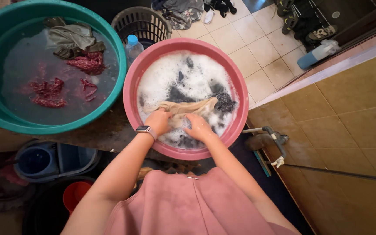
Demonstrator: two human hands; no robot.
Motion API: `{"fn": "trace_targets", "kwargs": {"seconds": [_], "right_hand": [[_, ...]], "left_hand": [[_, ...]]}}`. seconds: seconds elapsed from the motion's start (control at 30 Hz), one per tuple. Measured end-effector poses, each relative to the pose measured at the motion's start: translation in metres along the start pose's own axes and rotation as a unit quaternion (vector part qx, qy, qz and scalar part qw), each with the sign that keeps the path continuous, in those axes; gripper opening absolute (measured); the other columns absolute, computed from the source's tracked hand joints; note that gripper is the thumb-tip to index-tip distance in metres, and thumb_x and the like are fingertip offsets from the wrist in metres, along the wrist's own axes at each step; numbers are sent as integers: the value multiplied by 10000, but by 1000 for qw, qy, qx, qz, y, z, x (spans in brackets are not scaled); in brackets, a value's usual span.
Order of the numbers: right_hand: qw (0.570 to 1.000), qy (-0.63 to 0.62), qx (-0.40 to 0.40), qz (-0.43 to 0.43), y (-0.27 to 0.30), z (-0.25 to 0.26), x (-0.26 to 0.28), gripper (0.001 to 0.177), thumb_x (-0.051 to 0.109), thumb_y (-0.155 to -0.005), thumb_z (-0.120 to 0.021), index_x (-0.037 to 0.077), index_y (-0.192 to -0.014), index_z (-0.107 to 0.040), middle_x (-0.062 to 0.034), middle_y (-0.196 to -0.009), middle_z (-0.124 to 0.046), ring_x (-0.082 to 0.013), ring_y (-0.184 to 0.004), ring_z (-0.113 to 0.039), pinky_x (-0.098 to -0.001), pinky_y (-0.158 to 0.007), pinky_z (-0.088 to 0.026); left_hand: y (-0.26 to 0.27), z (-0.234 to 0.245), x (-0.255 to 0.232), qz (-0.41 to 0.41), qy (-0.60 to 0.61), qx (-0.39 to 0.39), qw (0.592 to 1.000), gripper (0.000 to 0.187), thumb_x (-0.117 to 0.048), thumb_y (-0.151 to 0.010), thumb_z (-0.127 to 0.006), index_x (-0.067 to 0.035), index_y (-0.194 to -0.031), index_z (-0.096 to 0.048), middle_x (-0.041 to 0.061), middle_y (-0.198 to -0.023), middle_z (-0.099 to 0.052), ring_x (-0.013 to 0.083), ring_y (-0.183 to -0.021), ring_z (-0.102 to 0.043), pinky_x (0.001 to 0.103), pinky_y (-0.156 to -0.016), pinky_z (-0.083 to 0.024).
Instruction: Hand washing clothes in plastic basins with soap and water.
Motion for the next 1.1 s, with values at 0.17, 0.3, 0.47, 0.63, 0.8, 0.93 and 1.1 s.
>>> {"fn": "trace_targets", "kwargs": {"seconds": [0.17,0.3,0.47,0.63,0.8,0.93,1.1], "right_hand": [[994,-14,55,-88,-1,-36,-50,353,193,-774,-722,63,-1103,-715,-237,-955,-700,-475,-936,-679,-510,-817,-552],[990,-103,0,-93,-8,8,-40,245,211,-870,-718,67,-1067,-746,-183,-922,-729,-392,-857,-715,-440,-748,-565],[844,-482,-152,-179,-29,101,-19,116,166,-986,-674,88,-915,-723,33,-815,-693,-68,-726,-615,-246,-666,-524],[867,-425,-250,-73,-43,252,71,155,150,-1046,-704,54,-927,-683,10,-845,-660,-81,-739,-614,-276,-661,-539],[870,-403,-283,-26,-53,303,94,129,113,-1054,-705,51,-942,-689,7,-848,-680,-72,-710,-622,-279,-627,-560],[830,-465,-302,-61,-52,261,35,122,108,-1035,-711,60,-925,-685,13,-840,-679,-65,-715,-611,-241,-627,-516],[869,-356,-323,-120,-24,198,-24,151,118,-1020,-701,51,-890,-661,-25,-854,-659,-115,-771,-599,-275,-691,-505]], "left_hand": [[-5,-4,4,-3,-13,-11,1000,118,-165,-862,-664,-116,-934,-743,191,-988,-719,396,-970,-689,516,-857,-542],[5,41,-25,-51,72,-113,990,121,-144,-910,-612,-91,-973,-700,205,-981,-712,418,-946,-675,521,-816,-534],[-4,94,-67,-136,166,-179,960,95,-116,-1013,-548,-34,-996,-593,231,-908,-638,443,-919,-628,502,-789,-503],[2,245,-159,-276,180,-308,893,100,-62,-987,-580,-13,-1067,-613,216,-977,-626,430,-941,-623,502,-848,-511],[-19,275,-183,-302,165,-293,892,115,-101,-987,-645,-24,-1073,-647,182,-1010,-625,394,-972,-639,457,-842,-522],[-13,233,-169,-322,117,-299,891,459,-345,-814,-796,-43,-1119,-633,200,-1070,-584,417,-992,-598,492,-872,-502],[-49,70,-43,-65,0,-126,990,327,-269,-774,-787,-96,-1034,-691,170,-1066,-631,412,-961,-614,515,-826,-515]]}}
Point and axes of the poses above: each hand's wrist, its own y-axis away from the middle knuckle, its own z-axis out of the back of the hand, x = y × z, the point moved 10 cm from there along -y, towards the middle knuckle
